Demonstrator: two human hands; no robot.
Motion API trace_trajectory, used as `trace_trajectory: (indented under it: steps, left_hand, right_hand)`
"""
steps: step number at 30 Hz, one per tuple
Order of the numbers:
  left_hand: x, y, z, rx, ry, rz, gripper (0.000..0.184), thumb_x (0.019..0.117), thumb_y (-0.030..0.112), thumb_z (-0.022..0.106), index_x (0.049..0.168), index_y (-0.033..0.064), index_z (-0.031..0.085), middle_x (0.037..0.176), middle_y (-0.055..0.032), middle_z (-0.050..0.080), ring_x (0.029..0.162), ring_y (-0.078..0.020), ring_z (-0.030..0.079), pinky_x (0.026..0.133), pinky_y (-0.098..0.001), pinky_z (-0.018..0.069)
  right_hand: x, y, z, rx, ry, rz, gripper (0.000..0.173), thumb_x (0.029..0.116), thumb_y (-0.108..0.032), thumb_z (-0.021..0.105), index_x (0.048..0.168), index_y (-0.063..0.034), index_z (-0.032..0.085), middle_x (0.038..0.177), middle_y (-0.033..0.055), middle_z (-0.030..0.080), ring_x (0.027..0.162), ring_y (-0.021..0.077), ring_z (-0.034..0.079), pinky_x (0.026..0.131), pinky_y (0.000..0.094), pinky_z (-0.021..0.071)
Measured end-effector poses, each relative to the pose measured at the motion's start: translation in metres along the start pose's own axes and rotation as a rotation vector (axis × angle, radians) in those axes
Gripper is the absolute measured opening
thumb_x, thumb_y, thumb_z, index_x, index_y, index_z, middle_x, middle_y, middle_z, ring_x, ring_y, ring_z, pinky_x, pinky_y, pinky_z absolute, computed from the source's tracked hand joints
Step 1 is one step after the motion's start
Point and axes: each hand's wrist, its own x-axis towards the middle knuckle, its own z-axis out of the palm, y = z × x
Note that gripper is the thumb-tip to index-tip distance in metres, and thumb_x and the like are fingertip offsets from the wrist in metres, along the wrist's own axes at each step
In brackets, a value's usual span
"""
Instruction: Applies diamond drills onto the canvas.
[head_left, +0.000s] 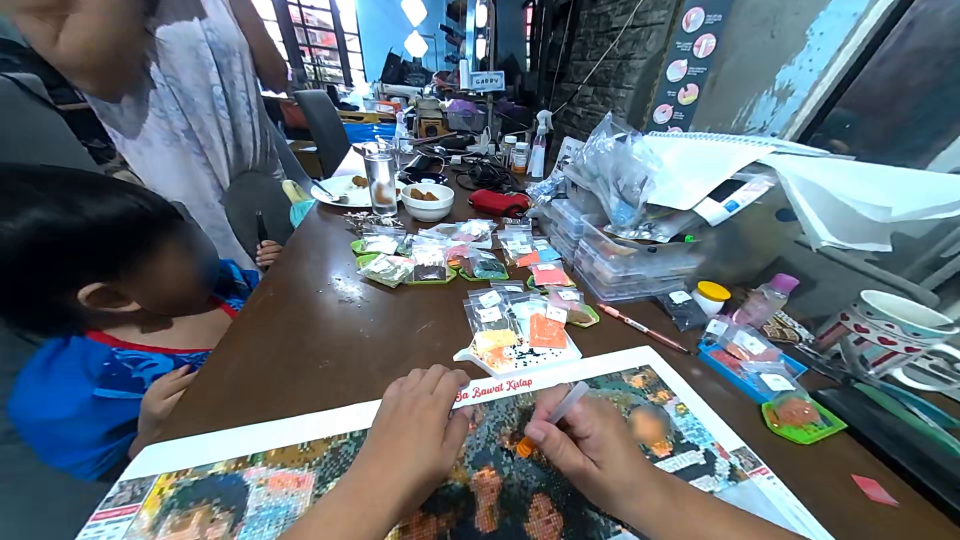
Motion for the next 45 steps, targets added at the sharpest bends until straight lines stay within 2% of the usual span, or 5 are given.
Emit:
trace_trajectory:
  steps: [24,31,35,42,45]
  left_hand:
    - [0.000,0.001,-0.001,-0.006,-0.001,-0.009,0.036,0.0998,0.030,0.048,0.120,0.0078,0.068,0.110,-0.0106,0.069,0.106,-0.0327,0.065,0.092,-0.0546,0.0488]
    - [0.000,0.002,0.000,-0.009,0.013,-0.012,0.035,0.0992,0.030,0.049,0.119,0.0077,0.068,0.109,-0.0104,0.069,0.106,-0.0327,0.065,0.092,-0.0553,0.0487]
    - [0.000,0.001,0.000,-0.006,0.016,-0.011,0.036,0.0992,0.031,0.049,0.119,0.0079,0.068,0.109,-0.0100,0.069,0.106,-0.0327,0.065,0.092,-0.0553,0.0484]
    - [0.000,0.001,0.001,-0.011,0.020,-0.007,0.037,0.0991,0.030,0.049,0.120,0.0070,0.068,0.109,-0.0110,0.069,0.106,-0.0335,0.065,0.092,-0.0566,0.0483]
    - [0.000,-0.001,0.002,-0.029,0.047,0.008,0.036,0.0981,0.029,0.050,0.119,0.0059,0.068,0.108,-0.0125,0.070,0.104,-0.0356,0.066,0.091,-0.0586,0.0490]
  right_hand:
    - [0.000,-0.003,-0.001,-0.089,-0.007,-0.076,0.033,0.1066,-0.033,0.055,0.093,-0.0029,0.060,0.072,0.0049,0.058,0.063,0.0034,0.055,0.060,0.0146,0.0470]
    - [0.001,-0.003,0.000,-0.086,-0.016,-0.068,0.032,0.1066,-0.032,0.055,0.093,-0.0028,0.059,0.071,0.0047,0.057,0.062,0.0035,0.054,0.059,0.0146,0.0456]
    - [0.002,-0.002,-0.004,0.014,-0.010,0.023,0.034,0.1071,-0.032,0.054,0.093,-0.0023,0.060,0.068,0.0012,0.055,0.059,-0.0007,0.050,0.056,0.0131,0.0429]
    - [0.010,-0.002,-0.015,0.072,0.075,0.134,0.031,0.1069,-0.033,0.054,0.092,-0.0065,0.061,0.070,-0.0046,0.056,0.063,-0.0043,0.053,0.059,0.0126,0.0456]
    - [0.031,-0.010,-0.034,0.012,0.067,0.297,0.025,0.1055,-0.027,0.052,0.094,-0.0086,0.065,0.073,-0.0056,0.062,0.065,-0.0024,0.059,0.062,0.0159,0.0504]
